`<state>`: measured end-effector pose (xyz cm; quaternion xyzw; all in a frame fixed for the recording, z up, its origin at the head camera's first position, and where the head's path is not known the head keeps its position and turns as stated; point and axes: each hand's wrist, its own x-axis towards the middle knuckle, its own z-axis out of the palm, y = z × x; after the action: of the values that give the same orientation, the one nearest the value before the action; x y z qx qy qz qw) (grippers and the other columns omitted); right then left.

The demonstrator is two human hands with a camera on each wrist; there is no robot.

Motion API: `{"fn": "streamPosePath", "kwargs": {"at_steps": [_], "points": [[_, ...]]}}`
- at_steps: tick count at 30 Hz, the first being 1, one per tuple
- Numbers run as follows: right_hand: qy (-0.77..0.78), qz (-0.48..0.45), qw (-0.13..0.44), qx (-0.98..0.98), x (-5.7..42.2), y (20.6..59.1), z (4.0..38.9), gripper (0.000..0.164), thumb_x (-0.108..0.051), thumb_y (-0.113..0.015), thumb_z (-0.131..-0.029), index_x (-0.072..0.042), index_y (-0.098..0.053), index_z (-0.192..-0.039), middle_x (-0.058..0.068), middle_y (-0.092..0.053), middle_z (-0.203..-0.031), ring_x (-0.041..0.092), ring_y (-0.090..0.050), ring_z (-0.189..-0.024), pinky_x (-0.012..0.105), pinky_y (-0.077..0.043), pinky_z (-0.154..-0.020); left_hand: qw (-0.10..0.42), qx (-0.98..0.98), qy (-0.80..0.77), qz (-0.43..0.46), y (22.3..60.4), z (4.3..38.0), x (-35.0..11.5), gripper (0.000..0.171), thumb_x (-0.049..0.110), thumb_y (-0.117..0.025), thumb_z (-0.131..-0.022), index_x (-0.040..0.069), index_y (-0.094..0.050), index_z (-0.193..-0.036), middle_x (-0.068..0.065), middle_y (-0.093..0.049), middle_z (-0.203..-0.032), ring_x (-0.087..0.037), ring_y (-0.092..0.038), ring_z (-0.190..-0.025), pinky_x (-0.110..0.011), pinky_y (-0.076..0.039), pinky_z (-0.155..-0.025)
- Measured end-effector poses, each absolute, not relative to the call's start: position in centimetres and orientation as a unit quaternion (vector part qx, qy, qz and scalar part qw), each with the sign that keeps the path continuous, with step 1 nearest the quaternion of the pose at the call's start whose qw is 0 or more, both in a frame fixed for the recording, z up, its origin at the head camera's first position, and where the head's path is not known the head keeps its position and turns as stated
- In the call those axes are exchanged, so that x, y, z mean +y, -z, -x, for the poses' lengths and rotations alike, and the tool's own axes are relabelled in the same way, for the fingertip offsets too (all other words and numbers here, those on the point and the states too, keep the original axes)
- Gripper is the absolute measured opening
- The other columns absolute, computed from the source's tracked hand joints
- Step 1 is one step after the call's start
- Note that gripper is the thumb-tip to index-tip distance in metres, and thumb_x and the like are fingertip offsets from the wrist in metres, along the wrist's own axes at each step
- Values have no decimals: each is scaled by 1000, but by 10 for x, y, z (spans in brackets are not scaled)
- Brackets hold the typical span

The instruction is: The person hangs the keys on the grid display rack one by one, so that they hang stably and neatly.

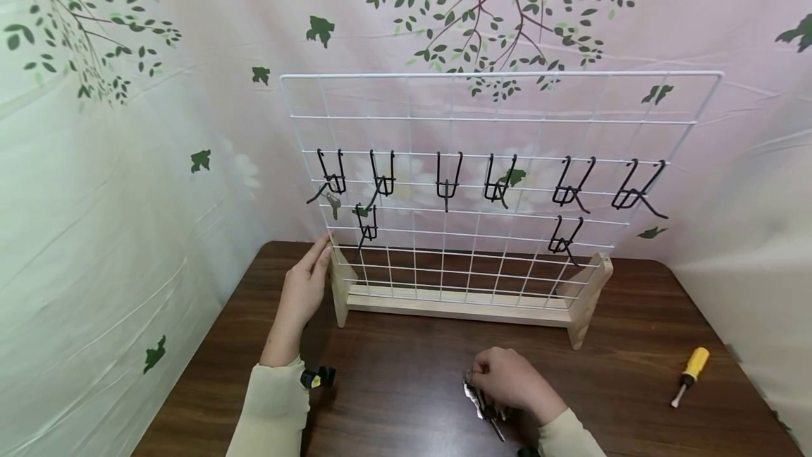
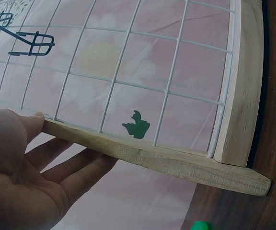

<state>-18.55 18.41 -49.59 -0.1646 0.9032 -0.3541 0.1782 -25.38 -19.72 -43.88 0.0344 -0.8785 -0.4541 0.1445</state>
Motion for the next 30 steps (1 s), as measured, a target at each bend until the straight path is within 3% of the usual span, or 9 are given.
{"fn": "streamPosePath", "kwargs": {"at_steps": [11,19,25,30], "points": [[394,147,133,897,174,458,187,25,-21,-70,-103,-10,-68,-81,-1,-66,-60,12,-62,-47,28,-53,-44,152,-877,454,-33,438,253,-197,49,44,-46,-115,28,-50,-162,-16,-54,-161,-40,-58,-144,-64,-48,-117],[403,163,103,894,148,430,185,25,-32,-67,-106,-19,-71,-84,-4,-68,-58,10,-61,-44,29,-50,-43,155,-876,455,-33,439,253,-196,49,44,-47,-115,29,-50,-161,-16,-55,-160,-40,-60,-142,-64,-49,-117],[443,184,109,871,126,415,183,20,-30,-65,-108,-20,-76,-94,-1,-66,-56,9,-59,-42,28,-53,-44,154,-878,451,-33,439,253,-196,49,44,-46,-115,28,-50,-162,-17,-54,-160,-41,-59,-143,-65,-48,-116],[476,221,115,843,108,402,185,19,-33,-64,-108,-22,-78,-102,2,-70,-66,17,-68,-51,33,-58,-46,151,-878,452,-30,439,254,-196,50,45,-44,-115,29,-48,-163,-16,-53,-162,-40,-57,-145,-65,-47,-118]]}}
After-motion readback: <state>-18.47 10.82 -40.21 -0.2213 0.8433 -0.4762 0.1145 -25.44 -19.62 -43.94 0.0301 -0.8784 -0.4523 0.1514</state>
